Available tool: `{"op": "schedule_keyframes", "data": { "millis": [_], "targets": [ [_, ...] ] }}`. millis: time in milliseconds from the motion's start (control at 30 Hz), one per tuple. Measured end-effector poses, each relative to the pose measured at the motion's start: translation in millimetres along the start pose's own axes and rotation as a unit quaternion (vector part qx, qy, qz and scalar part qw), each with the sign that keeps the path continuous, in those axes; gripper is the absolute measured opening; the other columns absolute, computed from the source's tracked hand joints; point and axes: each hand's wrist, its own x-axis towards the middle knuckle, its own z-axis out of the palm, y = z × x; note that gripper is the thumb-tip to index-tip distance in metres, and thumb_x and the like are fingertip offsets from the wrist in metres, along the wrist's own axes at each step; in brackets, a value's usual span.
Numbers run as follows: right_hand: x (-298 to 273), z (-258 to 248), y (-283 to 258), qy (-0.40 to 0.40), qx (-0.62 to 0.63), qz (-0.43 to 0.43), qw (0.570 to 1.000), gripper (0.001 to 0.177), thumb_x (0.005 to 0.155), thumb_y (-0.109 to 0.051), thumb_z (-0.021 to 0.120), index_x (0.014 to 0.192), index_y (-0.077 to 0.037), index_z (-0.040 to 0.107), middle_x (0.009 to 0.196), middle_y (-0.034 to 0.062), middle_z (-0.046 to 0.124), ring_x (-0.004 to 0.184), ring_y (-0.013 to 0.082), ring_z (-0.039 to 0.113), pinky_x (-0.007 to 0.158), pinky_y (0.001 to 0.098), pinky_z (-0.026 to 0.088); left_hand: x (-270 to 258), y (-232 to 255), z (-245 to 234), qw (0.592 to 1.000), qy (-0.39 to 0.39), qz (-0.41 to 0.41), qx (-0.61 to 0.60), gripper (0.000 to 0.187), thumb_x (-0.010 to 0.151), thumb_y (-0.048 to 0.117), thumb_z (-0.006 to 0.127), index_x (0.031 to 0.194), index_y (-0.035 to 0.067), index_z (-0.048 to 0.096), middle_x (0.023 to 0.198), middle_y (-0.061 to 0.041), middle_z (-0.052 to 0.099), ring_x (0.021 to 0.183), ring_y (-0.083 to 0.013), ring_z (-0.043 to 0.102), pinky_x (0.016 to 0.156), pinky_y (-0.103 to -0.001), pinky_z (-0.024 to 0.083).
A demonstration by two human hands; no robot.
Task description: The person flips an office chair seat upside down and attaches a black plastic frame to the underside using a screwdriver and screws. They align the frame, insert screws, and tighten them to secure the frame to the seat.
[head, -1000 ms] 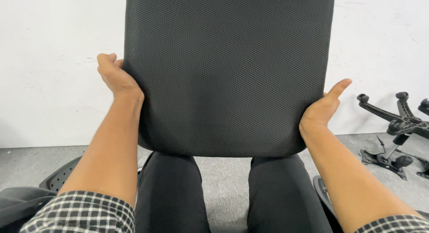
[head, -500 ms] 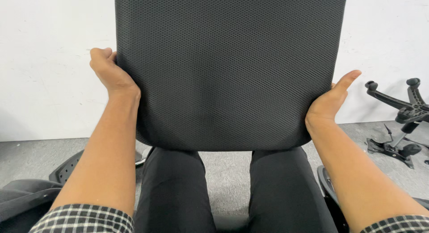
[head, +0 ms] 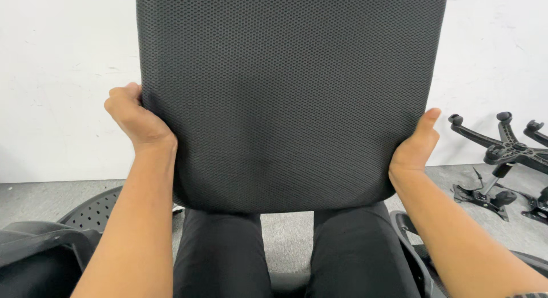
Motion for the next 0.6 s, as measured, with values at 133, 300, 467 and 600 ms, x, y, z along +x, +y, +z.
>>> {"op": "schedule_keyframes", "data": {
  "millis": [133,300,467,600],
  "targets": [
    [1,-5,4,0.042,-0.006,0.044,0.998,0.090,0.099,-0.080,0.030,0.100,0.005,0.061,0.102,0.0050,0.062,0.096,0.0169,0.054,0.089,0.0343,0.049,1,-3,-4,1.000,-0.003,-0.025,-0.016,0.037,0.088,0.026,0.050,0.068,0.017,0.019,0.068,0.004,0.023,0.069,-0.0129,0.024,0.063,-0.035,0.023],
    [3,-3,1,0.026,0.008,0.040,0.999,0.099,0.094,-0.082,0.029,0.112,0.008,0.066,0.113,0.0087,0.068,0.102,0.0186,0.058,0.096,0.0338,0.049,5,-9,-5,0.993,-0.040,-0.044,-0.098,0.028,0.089,0.026,0.048,0.071,0.012,0.031,0.076,-0.001,0.039,0.080,-0.0162,0.039,0.078,-0.033,0.040],
    [3,-4,1,0.011,0.013,0.061,0.998,0.106,0.089,-0.086,0.025,0.117,0.006,0.069,0.122,0.0104,0.071,0.112,0.0202,0.061,0.105,0.0331,0.045,6,-6,1,0.990,-0.024,-0.102,-0.094,0.026,0.084,0.037,0.051,0.076,0.014,0.043,0.087,-0.006,0.053,0.090,-0.0208,0.047,0.090,-0.038,0.042],
    [4,-4,5,0.019,0.003,0.084,0.996,0.112,0.089,-0.089,0.023,0.113,0.011,0.066,0.119,0.0145,0.069,0.111,0.0229,0.059,0.108,0.0352,0.045,4,10,3,0.986,-0.076,-0.144,-0.026,0.068,0.079,0.056,0.049,0.098,-0.005,0.074,0.106,-0.020,0.071,0.104,-0.0293,0.059,0.100,-0.044,0.043]
  ]
}}
